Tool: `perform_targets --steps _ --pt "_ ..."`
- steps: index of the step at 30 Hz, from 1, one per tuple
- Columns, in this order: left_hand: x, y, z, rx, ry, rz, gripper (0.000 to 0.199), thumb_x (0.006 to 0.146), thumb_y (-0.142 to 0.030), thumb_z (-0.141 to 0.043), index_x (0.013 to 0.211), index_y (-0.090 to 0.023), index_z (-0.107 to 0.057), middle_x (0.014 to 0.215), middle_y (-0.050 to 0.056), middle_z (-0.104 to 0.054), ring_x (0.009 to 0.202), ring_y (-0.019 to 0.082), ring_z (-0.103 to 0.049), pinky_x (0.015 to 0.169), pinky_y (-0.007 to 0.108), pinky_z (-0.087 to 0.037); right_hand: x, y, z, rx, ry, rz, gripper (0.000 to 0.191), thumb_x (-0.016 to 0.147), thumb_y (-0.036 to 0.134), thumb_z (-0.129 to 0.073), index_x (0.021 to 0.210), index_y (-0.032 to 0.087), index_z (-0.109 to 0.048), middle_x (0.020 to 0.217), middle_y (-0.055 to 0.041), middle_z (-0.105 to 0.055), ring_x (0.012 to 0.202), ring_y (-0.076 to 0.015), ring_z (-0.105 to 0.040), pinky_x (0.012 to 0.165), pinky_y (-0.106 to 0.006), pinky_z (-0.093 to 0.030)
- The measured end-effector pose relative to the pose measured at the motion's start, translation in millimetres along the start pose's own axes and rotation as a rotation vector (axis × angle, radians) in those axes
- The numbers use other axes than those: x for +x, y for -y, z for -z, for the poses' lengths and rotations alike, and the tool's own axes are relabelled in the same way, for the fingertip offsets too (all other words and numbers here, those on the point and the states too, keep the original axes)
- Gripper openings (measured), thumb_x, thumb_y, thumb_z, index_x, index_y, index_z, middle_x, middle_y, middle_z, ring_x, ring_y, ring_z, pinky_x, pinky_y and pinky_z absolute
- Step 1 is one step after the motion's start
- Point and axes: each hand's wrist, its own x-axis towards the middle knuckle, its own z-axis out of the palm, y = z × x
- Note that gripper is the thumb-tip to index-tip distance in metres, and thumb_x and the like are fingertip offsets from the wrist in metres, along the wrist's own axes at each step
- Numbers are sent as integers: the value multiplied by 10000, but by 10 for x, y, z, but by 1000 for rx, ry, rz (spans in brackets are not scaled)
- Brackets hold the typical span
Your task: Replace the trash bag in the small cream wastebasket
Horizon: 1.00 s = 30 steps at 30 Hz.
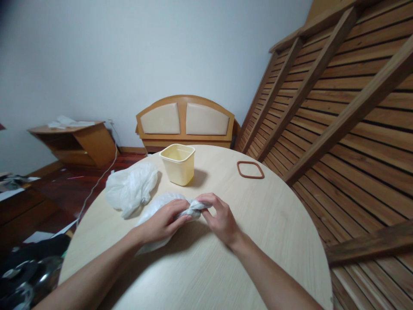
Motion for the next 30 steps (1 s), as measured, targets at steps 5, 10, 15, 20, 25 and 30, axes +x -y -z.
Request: perform_targets --steps 5,10,15,20,25,30 --pt "6 23 -10 -77 -22 5 265 1030 -355 -458 864 -183 -573 901 33 -593 830 165 -541 782 289 -435 -7 -8 -4 -102 12 55 274 909 39 -586 1044 265 -664 1188 -61 -695 1071 -196 -688 891 -371 -599" --pt "11 51 -31 -76 -12 34 315 1031 -394 -457 819 -183 -555 823 10 -563 762 154 -501 727 278 -403 33 55 -14 -316 -140 60 279 871 61 -643 985 286 -763 1038 -52 -588 853 -175 -631 731 -337 -608" --pt "9 43 -43 -77 3 57 289 1026 -384 -466 841 -182 -559 806 1 -561 746 149 -494 715 271 -407 45 132 -15 -306 -160 164 331 864 7 -639 998 287 -752 973 -39 -563 825 -156 -632 641 -270 -600" --pt "19 24 -33 -106 -13 68 255 1029 -365 -461 904 -181 -585 853 19 -605 790 160 -534 751 280 -440 -7 143 -32 -339 -150 213 488 862 4 -616 1226 317 -706 1098 -76 -567 992 -208 -652 751 -322 -660" --pt "21 16 -14 -141 -76 16 237 1031 -337 -457 995 -182 -632 1026 65 -637 944 188 -588 895 323 -479 -33 114 -30 -410 -32 304 697 864 31 -613 1495 302 -496 1296 -121 -543 1129 -267 -637 861 -392 -665" --pt "5 13 15 -173 -110 -8 226 1019 -295 -484 1107 -203 -670 1159 79 -615 1069 200 -591 1016 351 -469 -20 114 -22 -448 26 329 627 897 18 -587 1456 296 -531 1387 -129 -470 1189 -274 -609 848 -379 -663"
